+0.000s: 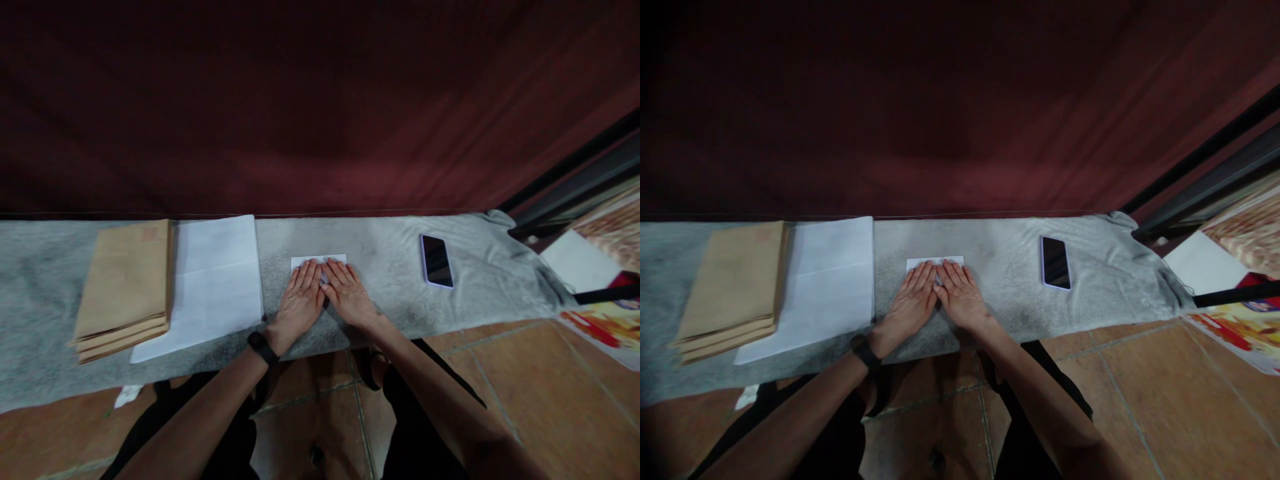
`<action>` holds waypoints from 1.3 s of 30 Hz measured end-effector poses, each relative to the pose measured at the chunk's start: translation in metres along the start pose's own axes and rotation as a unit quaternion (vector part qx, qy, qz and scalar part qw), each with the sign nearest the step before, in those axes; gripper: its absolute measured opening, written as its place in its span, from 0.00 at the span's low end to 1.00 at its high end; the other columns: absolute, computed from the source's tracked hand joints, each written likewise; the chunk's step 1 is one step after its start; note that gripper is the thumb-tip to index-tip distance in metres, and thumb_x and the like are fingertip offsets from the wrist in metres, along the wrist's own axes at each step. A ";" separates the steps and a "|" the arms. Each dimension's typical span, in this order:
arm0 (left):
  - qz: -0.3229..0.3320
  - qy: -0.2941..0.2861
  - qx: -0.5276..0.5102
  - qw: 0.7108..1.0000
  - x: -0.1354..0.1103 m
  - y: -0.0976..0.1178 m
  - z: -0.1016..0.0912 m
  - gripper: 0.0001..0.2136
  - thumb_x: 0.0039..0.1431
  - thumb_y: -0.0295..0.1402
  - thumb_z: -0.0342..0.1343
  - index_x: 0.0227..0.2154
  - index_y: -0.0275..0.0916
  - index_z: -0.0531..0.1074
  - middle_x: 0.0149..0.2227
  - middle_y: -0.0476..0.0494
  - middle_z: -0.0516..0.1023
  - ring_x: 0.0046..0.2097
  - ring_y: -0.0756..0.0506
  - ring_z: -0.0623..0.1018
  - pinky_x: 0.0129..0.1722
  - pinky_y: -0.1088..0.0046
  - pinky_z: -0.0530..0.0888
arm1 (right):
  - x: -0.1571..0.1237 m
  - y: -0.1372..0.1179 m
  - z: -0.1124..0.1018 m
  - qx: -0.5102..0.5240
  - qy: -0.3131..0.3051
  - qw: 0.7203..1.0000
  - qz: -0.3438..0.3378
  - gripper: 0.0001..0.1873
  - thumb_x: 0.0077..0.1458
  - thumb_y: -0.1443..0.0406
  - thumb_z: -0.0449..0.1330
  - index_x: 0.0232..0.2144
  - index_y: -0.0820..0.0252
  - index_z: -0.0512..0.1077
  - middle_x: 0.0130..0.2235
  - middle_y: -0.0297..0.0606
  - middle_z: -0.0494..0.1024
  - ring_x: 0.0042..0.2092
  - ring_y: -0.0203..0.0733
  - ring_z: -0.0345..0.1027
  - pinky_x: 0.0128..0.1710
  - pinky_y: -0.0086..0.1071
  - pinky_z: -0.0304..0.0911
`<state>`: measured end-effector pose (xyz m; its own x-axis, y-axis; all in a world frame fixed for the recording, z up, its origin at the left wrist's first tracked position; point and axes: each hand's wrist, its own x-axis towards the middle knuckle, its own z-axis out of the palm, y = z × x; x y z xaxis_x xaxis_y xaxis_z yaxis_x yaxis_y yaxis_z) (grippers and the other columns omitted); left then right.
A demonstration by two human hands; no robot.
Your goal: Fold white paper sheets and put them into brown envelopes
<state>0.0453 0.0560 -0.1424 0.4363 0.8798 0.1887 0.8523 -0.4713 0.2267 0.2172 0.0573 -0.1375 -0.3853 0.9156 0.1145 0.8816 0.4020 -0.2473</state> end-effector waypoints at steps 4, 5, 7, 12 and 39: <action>-0.010 -0.006 0.019 1.000 0.002 0.001 0.000 0.27 0.70 0.32 0.37 0.69 0.25 0.57 0.72 0.30 0.56 0.74 0.37 0.52 0.73 0.53 0.53 | 0.001 0.003 0.003 -0.010 -0.001 1.000 0.007 0.29 0.74 0.55 0.44 0.71 0.58 0.57 0.73 0.40 0.53 0.74 0.47 0.46 0.73 0.48 0.44; -0.014 -0.008 0.024 1.000 0.003 0.001 0.000 0.27 0.70 0.32 0.38 0.69 0.26 0.57 0.72 0.30 0.56 0.74 0.38 0.52 0.73 0.53 0.53 | 0.001 0.003 0.004 -0.013 -0.001 1.000 0.007 0.29 0.74 0.55 0.44 0.71 0.58 0.57 0.73 0.40 0.53 0.74 0.48 0.47 0.73 0.48 0.44; -0.025 -0.009 0.034 0.999 0.004 0.001 -0.001 0.28 0.70 0.33 0.38 0.69 0.26 0.56 0.72 0.31 0.56 0.74 0.38 0.52 0.73 0.54 0.52 | 0.001 0.004 0.004 -0.021 0.004 1.000 0.009 0.29 0.74 0.55 0.44 0.71 0.58 0.57 0.73 0.41 0.53 0.73 0.48 0.47 0.73 0.48 0.44; -0.047 -0.003 0.054 0.997 0.006 -0.005 -0.001 0.28 0.71 0.35 0.39 0.69 0.25 0.56 0.72 0.29 0.55 0.74 0.37 0.53 0.73 0.54 0.52 | 0.001 0.010 0.005 -0.040 0.018 0.999 0.020 0.29 0.73 0.55 0.45 0.70 0.60 0.57 0.73 0.42 0.53 0.73 0.49 0.47 0.72 0.47 0.43; -0.109 -0.020 0.071 0.991 0.003 -0.023 -0.008 0.30 0.72 0.40 0.38 0.70 0.26 0.52 0.73 0.31 0.53 0.74 0.37 0.53 0.72 0.53 0.52 | 0.001 0.038 -0.007 -0.054 -0.010 0.994 0.095 0.30 0.73 0.55 0.42 0.71 0.60 0.55 0.74 0.44 0.53 0.73 0.54 0.47 0.71 0.51 0.45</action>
<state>0.0245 0.0694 -0.1399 0.2464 0.9628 0.1107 0.9583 -0.2590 0.1203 0.2524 0.0735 -0.1400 -0.2140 0.9753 0.0555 0.9627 0.2202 -0.1572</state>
